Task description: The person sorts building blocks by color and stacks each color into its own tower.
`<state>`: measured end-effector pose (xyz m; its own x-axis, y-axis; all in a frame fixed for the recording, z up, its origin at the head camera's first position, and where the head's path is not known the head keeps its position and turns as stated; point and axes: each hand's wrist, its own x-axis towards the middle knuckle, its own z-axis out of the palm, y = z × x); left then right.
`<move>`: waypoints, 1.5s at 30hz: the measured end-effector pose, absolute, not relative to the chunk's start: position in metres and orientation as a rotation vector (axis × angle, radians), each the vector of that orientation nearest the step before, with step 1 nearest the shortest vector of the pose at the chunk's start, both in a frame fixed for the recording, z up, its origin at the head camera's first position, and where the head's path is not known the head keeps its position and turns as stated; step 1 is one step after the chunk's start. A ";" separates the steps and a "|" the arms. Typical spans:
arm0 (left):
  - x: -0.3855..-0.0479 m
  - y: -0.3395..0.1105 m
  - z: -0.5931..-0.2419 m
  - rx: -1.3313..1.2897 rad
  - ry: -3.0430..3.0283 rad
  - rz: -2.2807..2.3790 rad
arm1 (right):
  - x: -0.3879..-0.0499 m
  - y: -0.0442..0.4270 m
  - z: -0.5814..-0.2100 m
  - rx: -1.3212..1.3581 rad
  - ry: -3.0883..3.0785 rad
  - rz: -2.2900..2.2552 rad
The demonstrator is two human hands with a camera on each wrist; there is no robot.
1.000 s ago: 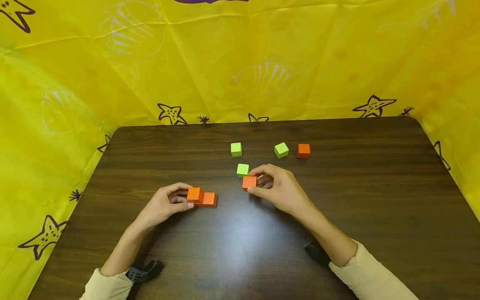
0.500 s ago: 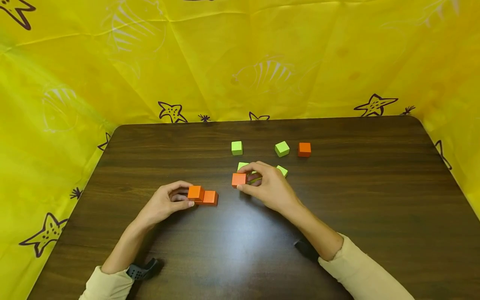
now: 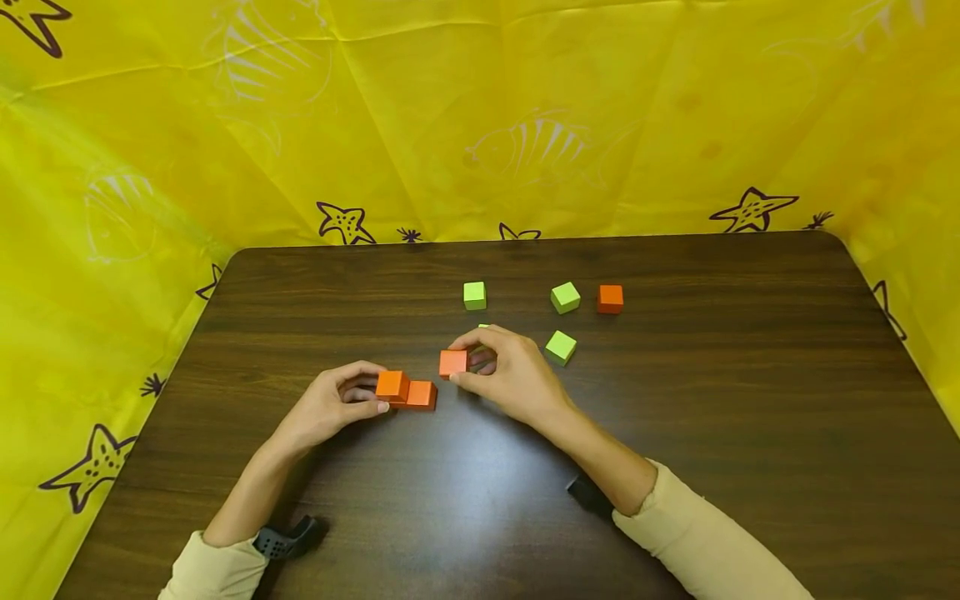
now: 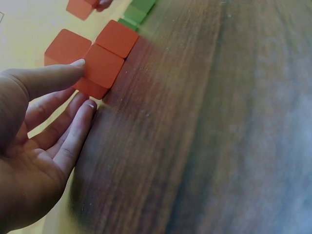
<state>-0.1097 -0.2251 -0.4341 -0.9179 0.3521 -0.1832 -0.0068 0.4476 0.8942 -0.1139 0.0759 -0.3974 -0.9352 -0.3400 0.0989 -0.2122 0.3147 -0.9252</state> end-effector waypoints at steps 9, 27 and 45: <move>-0.109 -0.225 -0.434 0.292 2.350 1.464 | -0.115 0.066 -0.399 -0.516 2.429 -1.721; -0.110 -0.224 -0.434 0.287 2.343 1.491 | -0.117 0.048 -0.399 -0.521 2.424 -1.665; -0.111 -0.224 -0.433 0.289 2.337 1.482 | -0.115 0.039 -0.401 -0.529 2.500 -1.538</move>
